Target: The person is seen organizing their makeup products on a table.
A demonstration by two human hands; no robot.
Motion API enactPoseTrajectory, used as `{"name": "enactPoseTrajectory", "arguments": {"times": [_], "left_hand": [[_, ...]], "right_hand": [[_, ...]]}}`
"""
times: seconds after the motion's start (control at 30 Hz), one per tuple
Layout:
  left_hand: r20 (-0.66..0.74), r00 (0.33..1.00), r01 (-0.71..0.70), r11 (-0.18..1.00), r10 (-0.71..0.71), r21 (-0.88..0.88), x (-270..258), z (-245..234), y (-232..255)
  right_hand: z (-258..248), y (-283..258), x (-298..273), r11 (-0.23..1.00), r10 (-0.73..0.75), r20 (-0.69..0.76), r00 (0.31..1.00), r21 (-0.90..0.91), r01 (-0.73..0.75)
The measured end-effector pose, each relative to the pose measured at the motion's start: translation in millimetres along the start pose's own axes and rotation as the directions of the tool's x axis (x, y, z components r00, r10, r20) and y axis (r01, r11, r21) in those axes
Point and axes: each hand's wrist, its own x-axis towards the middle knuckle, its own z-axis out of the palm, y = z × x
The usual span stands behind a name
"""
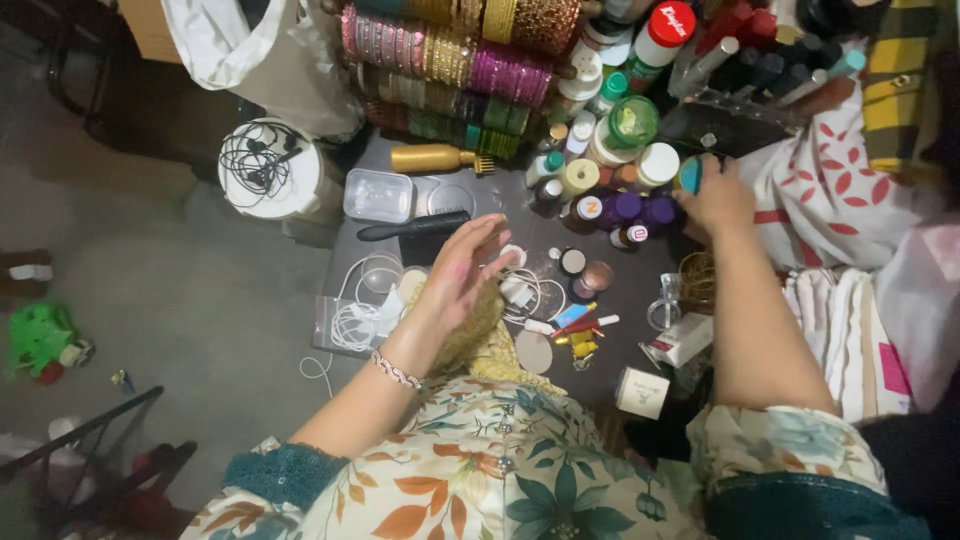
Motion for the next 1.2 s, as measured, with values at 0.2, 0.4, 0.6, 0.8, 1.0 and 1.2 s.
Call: {"name": "enactPoseTrajectory", "arguments": {"times": [0.2,0.4,0.6,0.8,1.0,1.2], "left_hand": [[-0.027,0.999,-0.024,0.999,0.024,-0.028,4.0,-10.4,8.7],[-0.023,1.0,0.004,0.999,-0.005,-0.034,15.2,-26.2,-3.5],[-0.014,0.99,0.142,0.989,-0.142,0.045,24.3,-25.3,-34.9],[0.041,0.951,0.294,0.938,-0.306,0.183,1.0,8.7,-48.8],[0.109,0.974,-0.222,0.751,0.198,0.622,-6.2,0.2,-44.4],[0.118,0.963,-0.263,0.76,0.241,0.594,12.3,-30.3,-40.6]], "right_hand": [[-14.3,-15.8,-1.1,0.992,0.126,0.105,0.986,-0.015,-0.125],[-95.5,-63.4,-64.8,0.998,0.03,-0.07,0.997,-0.051,-0.033],[-152.0,-105.9,-165.3,0.994,0.107,-0.279,0.954,0.044,-0.098],[-92.6,-156.0,-202.1,0.266,0.127,0.289,0.949,0.912,-0.313],[-85.1,-201.5,-223.3,0.017,0.054,0.51,0.858,0.859,-0.511],[-102.8,-236.8,-242.2,0.517,0.025,0.109,0.994,0.849,-0.106]]}}
